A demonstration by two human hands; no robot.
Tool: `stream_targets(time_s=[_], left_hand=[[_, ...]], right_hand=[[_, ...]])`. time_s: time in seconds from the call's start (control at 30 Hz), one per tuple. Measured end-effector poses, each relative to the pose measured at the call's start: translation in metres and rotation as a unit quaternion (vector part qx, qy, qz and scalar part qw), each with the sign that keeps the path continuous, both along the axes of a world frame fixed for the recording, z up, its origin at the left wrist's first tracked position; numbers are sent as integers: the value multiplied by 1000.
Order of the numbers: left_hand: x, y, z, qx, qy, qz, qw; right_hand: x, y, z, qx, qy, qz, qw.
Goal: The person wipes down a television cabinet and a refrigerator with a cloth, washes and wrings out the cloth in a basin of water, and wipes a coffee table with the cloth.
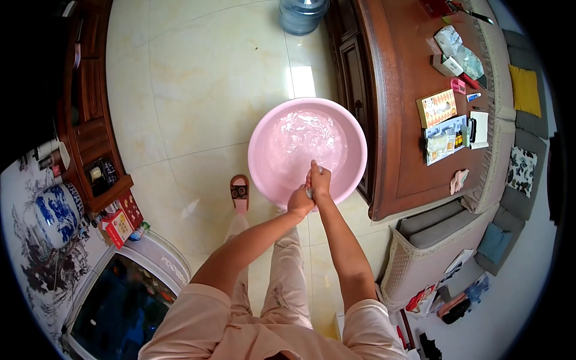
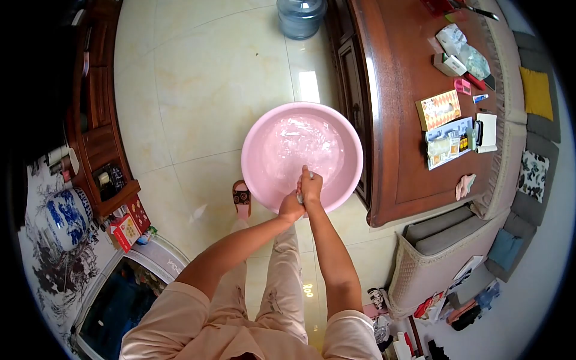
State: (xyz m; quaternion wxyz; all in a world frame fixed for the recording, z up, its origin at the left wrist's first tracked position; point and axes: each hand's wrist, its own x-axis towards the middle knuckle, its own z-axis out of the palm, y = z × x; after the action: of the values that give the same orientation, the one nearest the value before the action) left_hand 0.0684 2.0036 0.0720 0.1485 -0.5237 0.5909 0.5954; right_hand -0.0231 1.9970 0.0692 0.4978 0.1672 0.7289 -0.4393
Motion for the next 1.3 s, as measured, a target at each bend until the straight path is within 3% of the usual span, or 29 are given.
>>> stream_targets(time_s=[0.67, 0.87, 1.03, 1.1, 1.23, 1.3], left_hand=[[5, 5, 9, -34, -59, -51, 996], [6, 2, 9, -28, -48, -54, 997], [12, -5, 1, 8, -12, -84, 996], [19, -8, 2, 35, 25, -56, 998], [42, -18, 15, 100, 85, -11, 991], [53, -22, 26, 313, 159, 222, 910]], right_hand=[[12, 11, -6, 29, 19, -59, 998], [10, 13, -9, 14, 29, -60, 998], [1, 29, -3, -70, -18, -30, 997], [-7, 39, 6, -108, -69, 33, 991], [-11, 59, 31, -196, -56, -1, 979], [-11, 72, 37, -117, -28, -4, 993]])
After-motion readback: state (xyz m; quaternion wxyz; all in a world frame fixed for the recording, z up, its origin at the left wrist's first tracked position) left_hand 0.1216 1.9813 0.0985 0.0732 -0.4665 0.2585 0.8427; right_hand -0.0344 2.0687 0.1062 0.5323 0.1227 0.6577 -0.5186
